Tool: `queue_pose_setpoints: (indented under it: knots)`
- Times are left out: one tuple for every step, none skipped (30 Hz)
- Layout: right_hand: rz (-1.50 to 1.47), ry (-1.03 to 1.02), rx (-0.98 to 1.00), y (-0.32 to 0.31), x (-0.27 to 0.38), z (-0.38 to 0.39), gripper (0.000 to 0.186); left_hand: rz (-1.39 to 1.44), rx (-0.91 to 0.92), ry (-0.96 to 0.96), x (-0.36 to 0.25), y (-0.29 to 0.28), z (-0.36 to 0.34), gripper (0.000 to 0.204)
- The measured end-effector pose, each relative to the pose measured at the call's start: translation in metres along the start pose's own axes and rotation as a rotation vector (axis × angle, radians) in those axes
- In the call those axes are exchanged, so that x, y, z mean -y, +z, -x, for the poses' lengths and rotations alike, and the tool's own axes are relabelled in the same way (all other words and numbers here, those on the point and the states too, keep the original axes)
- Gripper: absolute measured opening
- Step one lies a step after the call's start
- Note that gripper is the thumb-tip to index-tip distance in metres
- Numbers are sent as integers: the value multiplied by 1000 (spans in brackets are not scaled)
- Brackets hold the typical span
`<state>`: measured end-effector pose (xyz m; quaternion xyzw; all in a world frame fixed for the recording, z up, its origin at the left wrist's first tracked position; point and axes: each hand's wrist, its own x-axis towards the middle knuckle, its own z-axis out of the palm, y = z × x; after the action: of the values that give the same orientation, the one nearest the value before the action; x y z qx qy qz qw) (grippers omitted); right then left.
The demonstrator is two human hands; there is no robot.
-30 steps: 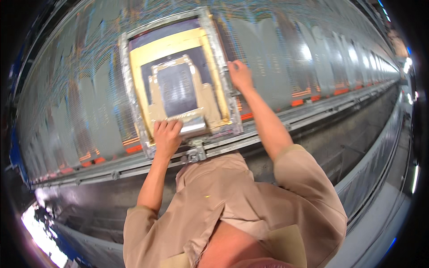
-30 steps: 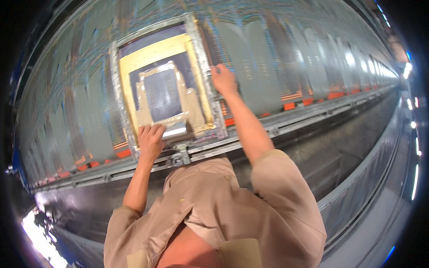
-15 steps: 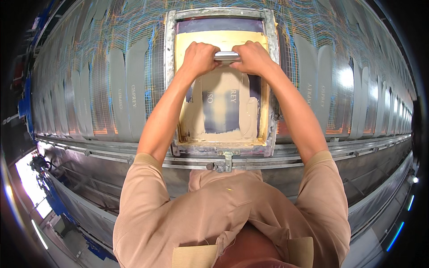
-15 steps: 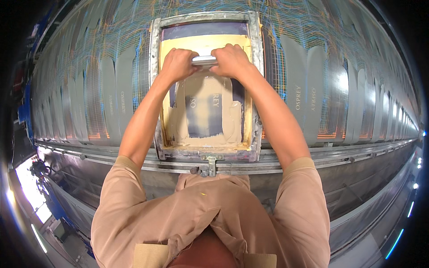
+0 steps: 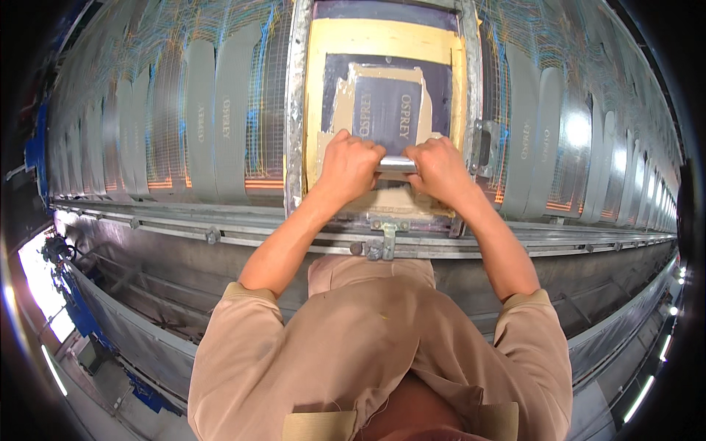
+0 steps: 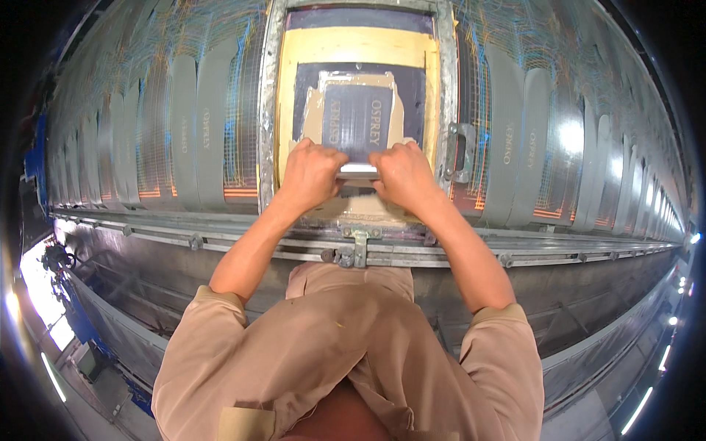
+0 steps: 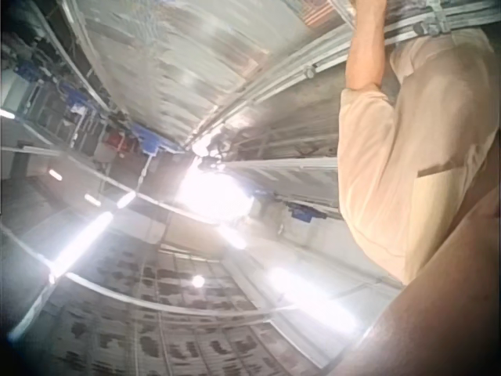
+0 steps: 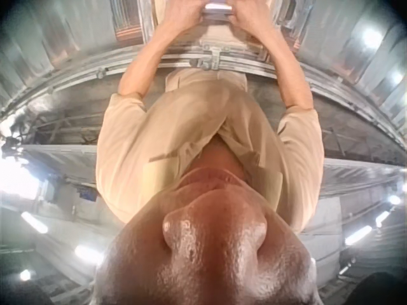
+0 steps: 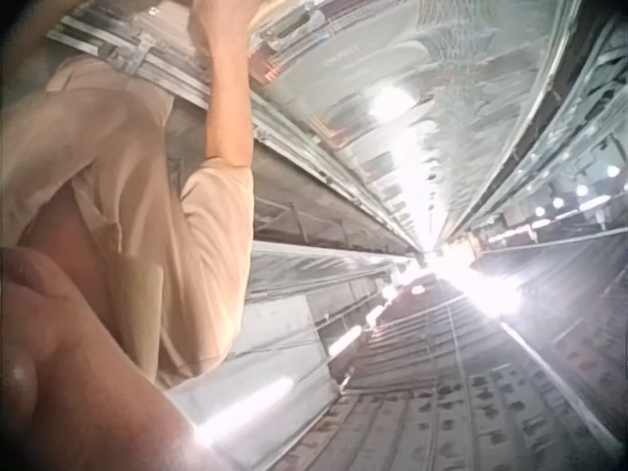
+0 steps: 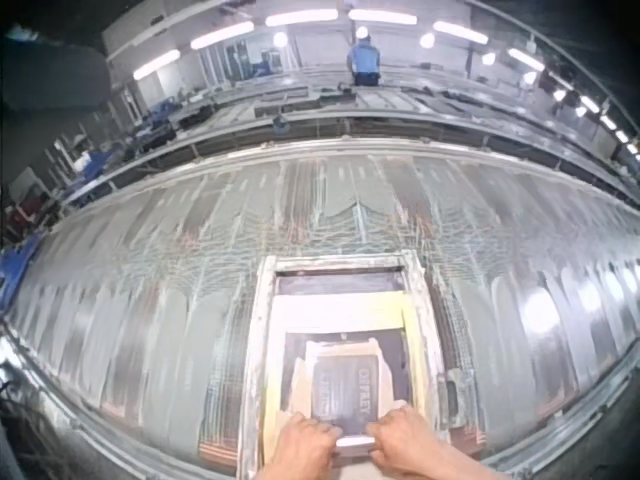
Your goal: The person uses a squeegee to spread ink across a screen printing frame mounted on a large curved surface. They repeatedly pull the squeegee down the screen to transfer ink onto the surface below, occasionally lifting the frame to check the progress.
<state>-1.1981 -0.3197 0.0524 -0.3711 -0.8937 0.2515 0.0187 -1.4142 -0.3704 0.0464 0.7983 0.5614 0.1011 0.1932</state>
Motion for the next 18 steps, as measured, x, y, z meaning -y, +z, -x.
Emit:
queue_pose_setpoints:
  knots:
    - [7,-6,22,-7,-9,-14,23,-20,31,-14,9,-4,-15,25]
    - [13,-11,44,-16,-20,-32,22,-39,63,-28,19,-9,-33,24]
    - [11,0,39,-24,-35,-52,22,-53,60,-32,28,-17,-57,23]
    - [8,8,33,-32,-51,-75,22,-68,57,-38,39,-26,-83,23]
    - [-5,32,65,-43,-63,-95,23,-69,71,-38,50,-30,-107,24]
    - [-18,57,95,-52,-73,-113,24,-71,84,-36,60,-34,-129,25]
    - [-16,71,111,-58,-81,-126,26,-77,88,-27,67,-37,-144,26]
    - [-14,83,127,-62,-89,-138,27,-84,92,-17,74,-40,-156,27]
    - [-14,100,150,-63,-93,-143,28,-84,101,-8,78,-39,-163,28]
    - [-24,108,147,-63,-95,-145,29,-80,97,-12,80,-38,-166,28]
    - [-35,115,145,-63,-96,-148,29,-75,92,-16,82,-37,-168,29]
    - [-46,123,146,-62,-96,-149,29,-68,89,-21,83,-36,-169,29]
    - [-43,127,140,-61,-95,-148,29,-52,96,-47,81,-36,-167,29]
    - [-51,132,142,-58,-93,-146,28,-46,78,-35,80,-31,-163,29]
    - [-55,133,141,-57,-92,-144,28,-43,52,-23,81,-29,-161,28]
    - [-57,133,139,-55,-89,-142,27,-40,26,-11,81,-27,-157,28]
    - [-57,119,112,-52,-86,-138,27,-37,17,-21,79,-24,-151,24]
    - [-52,109,83,-48,-84,-131,26,-32,6,-25,76,-19,-145,21]
